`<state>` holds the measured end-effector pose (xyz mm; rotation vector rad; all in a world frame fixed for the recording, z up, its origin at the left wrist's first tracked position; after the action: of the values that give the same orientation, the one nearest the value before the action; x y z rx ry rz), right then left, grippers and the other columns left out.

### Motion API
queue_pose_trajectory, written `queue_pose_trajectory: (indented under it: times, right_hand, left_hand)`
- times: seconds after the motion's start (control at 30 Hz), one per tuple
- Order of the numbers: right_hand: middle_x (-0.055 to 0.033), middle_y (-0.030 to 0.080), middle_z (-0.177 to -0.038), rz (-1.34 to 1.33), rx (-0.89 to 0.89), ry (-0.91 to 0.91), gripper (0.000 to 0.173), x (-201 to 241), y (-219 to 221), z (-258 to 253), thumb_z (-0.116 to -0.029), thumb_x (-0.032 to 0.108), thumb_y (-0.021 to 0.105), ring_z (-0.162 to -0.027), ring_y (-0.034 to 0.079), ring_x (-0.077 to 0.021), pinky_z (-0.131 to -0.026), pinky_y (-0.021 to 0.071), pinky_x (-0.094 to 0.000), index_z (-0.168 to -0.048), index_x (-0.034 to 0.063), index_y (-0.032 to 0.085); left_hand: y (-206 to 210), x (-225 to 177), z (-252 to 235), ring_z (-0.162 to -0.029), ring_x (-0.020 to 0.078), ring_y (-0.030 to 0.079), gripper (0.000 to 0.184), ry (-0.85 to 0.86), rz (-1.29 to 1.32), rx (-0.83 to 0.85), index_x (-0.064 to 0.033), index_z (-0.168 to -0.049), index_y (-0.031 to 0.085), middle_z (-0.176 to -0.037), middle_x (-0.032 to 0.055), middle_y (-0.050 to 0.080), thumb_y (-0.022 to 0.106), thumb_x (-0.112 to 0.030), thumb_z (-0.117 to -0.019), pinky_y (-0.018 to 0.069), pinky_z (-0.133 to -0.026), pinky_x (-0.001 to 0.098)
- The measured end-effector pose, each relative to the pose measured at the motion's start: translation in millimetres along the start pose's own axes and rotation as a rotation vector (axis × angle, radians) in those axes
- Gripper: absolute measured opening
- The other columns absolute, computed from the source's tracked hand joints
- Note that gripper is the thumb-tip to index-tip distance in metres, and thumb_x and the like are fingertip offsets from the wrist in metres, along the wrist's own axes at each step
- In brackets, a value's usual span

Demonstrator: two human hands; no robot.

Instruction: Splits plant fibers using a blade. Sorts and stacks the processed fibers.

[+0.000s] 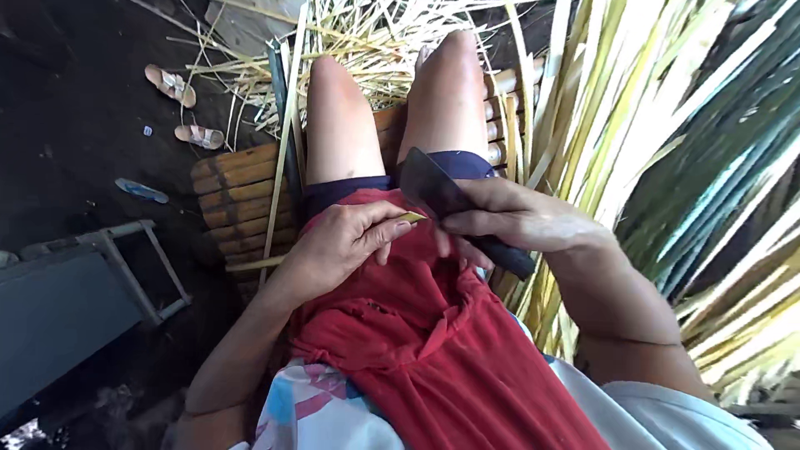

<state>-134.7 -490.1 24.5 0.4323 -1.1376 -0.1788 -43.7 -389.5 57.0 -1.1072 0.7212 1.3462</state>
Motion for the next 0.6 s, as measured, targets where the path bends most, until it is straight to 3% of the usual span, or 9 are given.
queue_pose_trajectory:
  times: [0.17,0.6]
  right_hand:
    - [-0.0066,0.068,-0.074,0.091,0.065,0.110,0.019,-7,8,18,-0.1052,0.010,0.042,-0.048,0.062,-0.0139,-0.043,0.0553,-0.0260,-0.108,0.0060,0.061]
    - [-0.0036,0.067,-0.075,0.188,0.055,0.082,0.015,-2,13,14,-0.1035,0.009,0.044,-0.047,0.060,-0.0111,-0.043,0.0541,-0.0238,-0.113,0.0073,0.056]
  left_hand:
    - [15,7,2,-0.058,0.0057,0.062,0.008,-0.016,0.043,0.005,-0.0073,-0.097,0.067,-0.072,-0.0010,0.069,0.065,-0.014,-0.1000,0.0503,-0.051,0.0195]
    - [12,8,-1,-0.056,0.0060,0.061,0.010,-0.018,0.092,0.026,-0.0057,-0.090,0.068,-0.070,0.0003,0.069,0.066,-0.012,-0.0987,0.0487,-0.049,0.0186]
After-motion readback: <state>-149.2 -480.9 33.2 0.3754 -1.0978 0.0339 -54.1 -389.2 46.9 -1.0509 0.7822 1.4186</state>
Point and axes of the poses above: each hand's wrist, its own z-axis away from the middle knuckle, its own y-axis out of the palm, x = y × z, the point moved 10 cm from there along -z, towards the middle knuckle
